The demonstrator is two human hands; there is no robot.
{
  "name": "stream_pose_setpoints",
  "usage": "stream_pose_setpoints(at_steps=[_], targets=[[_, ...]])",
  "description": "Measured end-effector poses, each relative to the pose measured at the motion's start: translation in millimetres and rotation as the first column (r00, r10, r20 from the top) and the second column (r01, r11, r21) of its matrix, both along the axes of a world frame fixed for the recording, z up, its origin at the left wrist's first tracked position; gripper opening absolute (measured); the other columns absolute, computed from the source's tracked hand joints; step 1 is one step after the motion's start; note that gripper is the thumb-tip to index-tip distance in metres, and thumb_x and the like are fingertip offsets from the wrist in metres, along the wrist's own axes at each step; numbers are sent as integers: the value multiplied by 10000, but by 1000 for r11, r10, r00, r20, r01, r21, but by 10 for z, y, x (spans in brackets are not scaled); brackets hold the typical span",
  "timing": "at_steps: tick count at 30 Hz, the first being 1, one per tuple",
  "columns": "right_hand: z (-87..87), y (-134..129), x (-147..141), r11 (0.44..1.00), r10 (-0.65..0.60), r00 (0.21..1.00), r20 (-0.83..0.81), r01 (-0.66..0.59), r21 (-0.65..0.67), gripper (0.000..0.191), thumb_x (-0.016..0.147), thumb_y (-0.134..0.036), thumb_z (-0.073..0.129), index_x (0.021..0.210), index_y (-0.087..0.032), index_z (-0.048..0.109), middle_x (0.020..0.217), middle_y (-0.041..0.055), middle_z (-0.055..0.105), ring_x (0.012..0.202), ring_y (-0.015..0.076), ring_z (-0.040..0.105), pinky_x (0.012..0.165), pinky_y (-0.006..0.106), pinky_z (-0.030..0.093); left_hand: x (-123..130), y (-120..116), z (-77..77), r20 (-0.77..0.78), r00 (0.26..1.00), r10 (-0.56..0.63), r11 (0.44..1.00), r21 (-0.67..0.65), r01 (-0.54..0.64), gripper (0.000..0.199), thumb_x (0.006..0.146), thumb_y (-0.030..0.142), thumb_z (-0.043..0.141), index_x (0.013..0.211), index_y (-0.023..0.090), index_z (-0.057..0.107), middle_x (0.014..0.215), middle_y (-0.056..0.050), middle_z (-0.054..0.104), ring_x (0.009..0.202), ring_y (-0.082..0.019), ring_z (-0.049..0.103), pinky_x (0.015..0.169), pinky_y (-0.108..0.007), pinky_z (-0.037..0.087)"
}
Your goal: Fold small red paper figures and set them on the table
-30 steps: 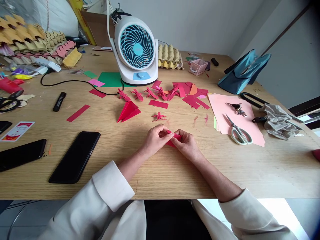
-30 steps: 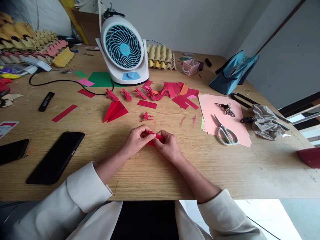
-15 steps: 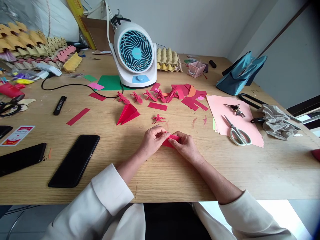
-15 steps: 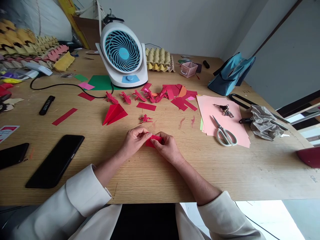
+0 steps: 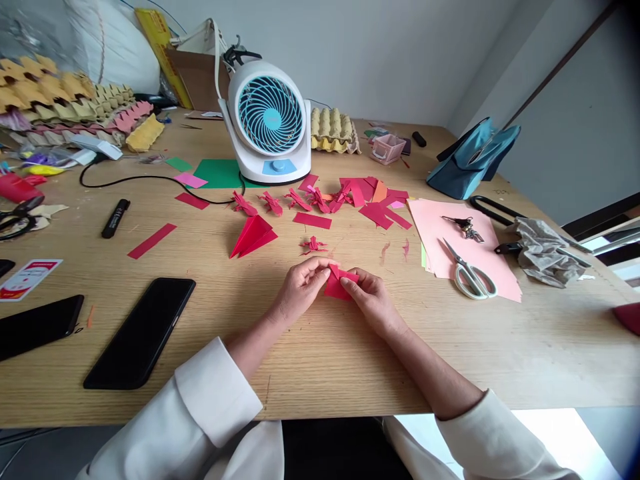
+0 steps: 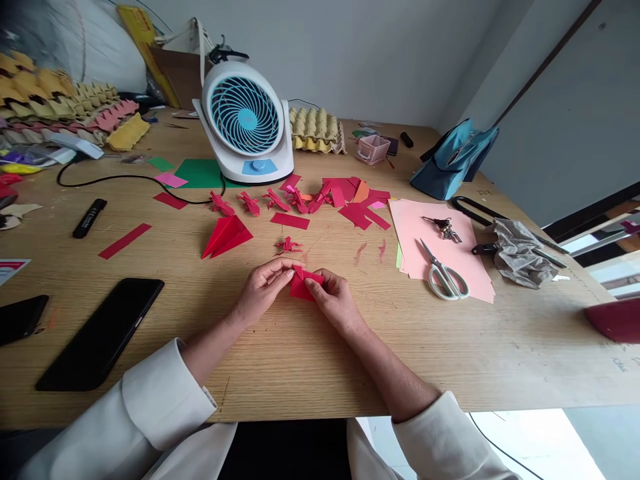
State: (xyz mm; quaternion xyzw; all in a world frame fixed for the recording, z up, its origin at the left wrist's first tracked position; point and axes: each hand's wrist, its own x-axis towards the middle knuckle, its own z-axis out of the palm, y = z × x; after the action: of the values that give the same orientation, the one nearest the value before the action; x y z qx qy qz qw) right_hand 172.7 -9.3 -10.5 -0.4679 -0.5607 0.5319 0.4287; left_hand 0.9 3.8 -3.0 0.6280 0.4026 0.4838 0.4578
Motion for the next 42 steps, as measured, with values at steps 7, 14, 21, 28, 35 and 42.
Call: stream_pose_setpoints(at_steps=[7,14,21,28,35,42], targets=[[-23,0,4,999,32,998,-50,-33,-24,401,817,-575,666,756,-185,597,642,-31,505,585,111,418,572,243,341,29,-1,-69,38,999,-1,1000,-4,1,138,839,202,588,944,164,669,921,-47,711,849,-157,662,771,-258,522],[-37,-1,15,998,61,992,-107,-62,-6,357,826,-543,679,885,-197,617,769,-2,600,693,136,530,691,261,438,33,-12,-14,-19,1000,-6,996,85,8,71,849,217,636,897,175,667,898,-38,665,813,-144,630,750,-258,517],[-36,-2,27,995,103,982,-158,-104,4,319,818,-496,713,887,-200,615,797,-4,592,718,132,530,719,262,434,26,-36,25,-95,995,23,965,262,3,33,856,184,649,840,193,622,898,-30,623,830,-148,617,731,-261,512],[-40,-8,35,990,134,971,-198,-141,-21,313,819,-478,727,799,-196,594,720,-31,545,643,108,465,648,236,382,9,-100,176,-258,955,147,858,513,6,71,893,150,628,893,215,657,851,-19,697,838,-163,610,868,-327,485],[-68,-6,25,986,128,946,-297,-153,-60,268,816,-435,756,870,-208,623,761,-25,581,669,104,493,649,227,395,27,-104,106,-215,966,145,912,408,-46,237,849,124,647,1070,208,632,903,-23,680,845,-147,628,798,-279,502],[-97,5,3,990,58,926,-373,-100,-94,274,803,-407,781,823,-205,596,721,-34,588,624,88,510,629,224,411,131,-147,15,-102,985,136,991,3,-136,198,828,329,696,775,171,589,729,5,626,645,-109,572,620,-227,460]])
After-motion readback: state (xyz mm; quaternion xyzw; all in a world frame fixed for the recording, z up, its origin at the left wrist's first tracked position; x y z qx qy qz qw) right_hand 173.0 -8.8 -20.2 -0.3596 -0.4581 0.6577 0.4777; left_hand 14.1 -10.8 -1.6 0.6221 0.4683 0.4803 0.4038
